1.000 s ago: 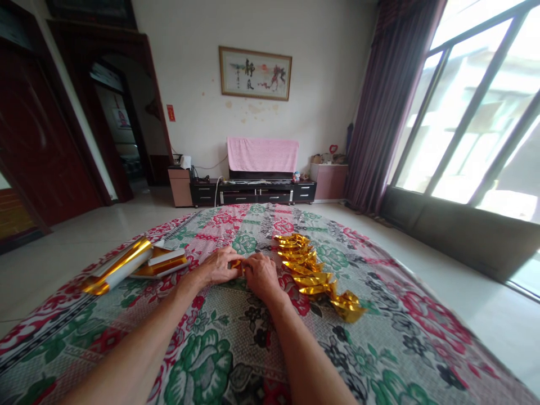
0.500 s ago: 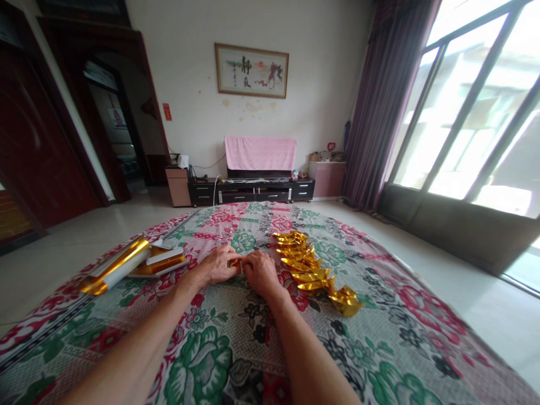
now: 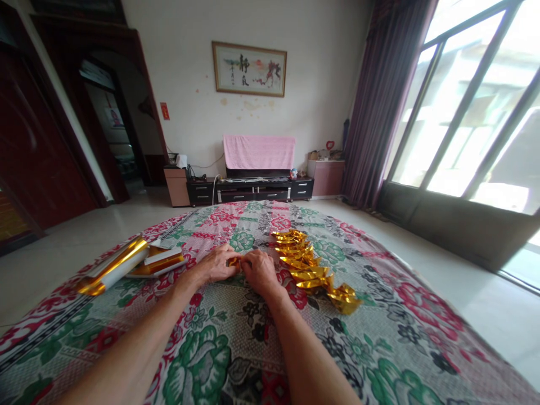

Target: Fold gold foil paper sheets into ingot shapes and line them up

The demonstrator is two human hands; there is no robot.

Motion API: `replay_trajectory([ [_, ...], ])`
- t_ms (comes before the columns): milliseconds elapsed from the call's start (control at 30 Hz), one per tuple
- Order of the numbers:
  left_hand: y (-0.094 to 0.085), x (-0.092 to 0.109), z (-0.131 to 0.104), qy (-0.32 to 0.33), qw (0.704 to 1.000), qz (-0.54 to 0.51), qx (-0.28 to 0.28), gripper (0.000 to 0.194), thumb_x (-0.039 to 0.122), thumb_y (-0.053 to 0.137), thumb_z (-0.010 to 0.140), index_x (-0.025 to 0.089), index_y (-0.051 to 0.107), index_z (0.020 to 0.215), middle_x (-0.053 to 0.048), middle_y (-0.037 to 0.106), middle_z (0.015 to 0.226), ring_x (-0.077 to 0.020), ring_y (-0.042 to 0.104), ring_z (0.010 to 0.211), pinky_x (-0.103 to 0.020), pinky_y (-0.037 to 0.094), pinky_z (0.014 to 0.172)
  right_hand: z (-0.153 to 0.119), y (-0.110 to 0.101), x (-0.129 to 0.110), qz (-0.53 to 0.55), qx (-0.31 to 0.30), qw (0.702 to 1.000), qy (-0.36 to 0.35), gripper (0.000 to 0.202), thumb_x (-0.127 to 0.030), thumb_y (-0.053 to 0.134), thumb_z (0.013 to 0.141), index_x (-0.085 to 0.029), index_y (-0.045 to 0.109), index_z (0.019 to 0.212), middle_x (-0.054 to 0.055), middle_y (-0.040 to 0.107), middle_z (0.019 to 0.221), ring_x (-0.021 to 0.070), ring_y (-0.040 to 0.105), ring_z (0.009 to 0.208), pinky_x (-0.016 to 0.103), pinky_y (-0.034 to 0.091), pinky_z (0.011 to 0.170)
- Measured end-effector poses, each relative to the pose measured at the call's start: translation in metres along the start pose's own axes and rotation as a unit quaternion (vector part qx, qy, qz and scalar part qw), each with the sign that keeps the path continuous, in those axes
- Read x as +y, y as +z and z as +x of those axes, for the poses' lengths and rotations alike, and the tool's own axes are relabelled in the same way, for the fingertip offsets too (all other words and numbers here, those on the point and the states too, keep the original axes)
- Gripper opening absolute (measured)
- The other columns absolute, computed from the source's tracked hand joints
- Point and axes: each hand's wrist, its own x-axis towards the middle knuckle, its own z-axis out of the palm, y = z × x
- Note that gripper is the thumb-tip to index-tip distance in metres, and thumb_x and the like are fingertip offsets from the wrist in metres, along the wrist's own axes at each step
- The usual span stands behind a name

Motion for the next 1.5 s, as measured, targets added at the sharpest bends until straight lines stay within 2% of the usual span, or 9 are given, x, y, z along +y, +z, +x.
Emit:
replay_trajectory([
  [500, -0.004, 0.004, 0.001, -0.012, 0.999, 0.036, -0.034, 0.018, 0.03, 0.051, 0.074, 0.019, 0.062, 0.083, -0.004, 0.052, 0.09, -0.0164, 0.048, 0.084, -0.03, 0.043, 0.083, 0.001, 0.005, 0.001, -0.007, 0.011, 1.0, -0.003, 0.018, -0.023, 0.051, 0.082, -0.024, 0.068, 0.079, 0.002, 0.065, 0.086, 0.0149, 0.056, 0.085, 0.024, 0.037, 0.078],
  [833, -0.004, 0.004, 0.001, -0.011, 0.999, 0.038, -0.033, 0.019, 0.03, 0.049, 0.073, 0.02, 0.062, 0.082, -0.003, 0.049, 0.087, -0.0163, 0.047, 0.083, -0.029, 0.043, 0.08, 0.001, 0.008, 0.002, -0.007, 0.011, 1.0, 0.004, 0.016, -0.023, 0.052, 0.081, -0.024, 0.067, 0.079, 0.003, 0.063, 0.089, 0.0156, 0.055, 0.085, 0.025, 0.036, 0.077],
  [1033, 0.0, -0.001, 0.002, -0.008, 0.999, 0.028, -0.028, 0.02, 0.031, 0.051, 0.073, 0.02, 0.063, 0.084, -0.003, 0.049, 0.087, -0.0159, 0.046, 0.083, -0.03, 0.042, 0.082, 0.001, 0.012, 0.003, -0.012, 0.024, 0.999, 0.033, 0.013, -0.024, 0.054, 0.079, -0.021, 0.063, 0.088, 0.004, 0.061, 0.09, 0.0167, 0.053, 0.084, 0.027, 0.035, 0.077],
  [1300, 0.0, -0.002, 0.002, -0.001, 1.0, 0.017, -0.025, 0.02, 0.028, 0.051, 0.074, 0.02, 0.064, 0.087, -0.004, 0.049, 0.085, -0.017, 0.048, 0.082, -0.03, 0.042, 0.078, 0.001, 0.009, 0.001, -0.027, 0.007, 0.999, 0.034, 0.011, -0.022, 0.052, 0.079, -0.02, 0.062, 0.076, 0.004, 0.06, 0.084, 0.0154, 0.053, 0.08, 0.025, 0.034, 0.073],
  [1500, 0.0, -0.002, 0.002, 0.007, 0.999, 0.021, -0.024, 0.02, 0.029, 0.051, 0.074, 0.019, 0.064, 0.086, -0.004, 0.05, 0.085, -0.0169, 0.047, 0.081, -0.029, 0.042, 0.079, 0.001, 0.013, 0.003, -0.03, 0.017, 0.999, 0.018, 0.015, -0.022, 0.051, 0.081, -0.02, 0.064, 0.074, 0.004, 0.062, 0.085, 0.0154, 0.053, 0.085, 0.025, 0.035, 0.078],
])
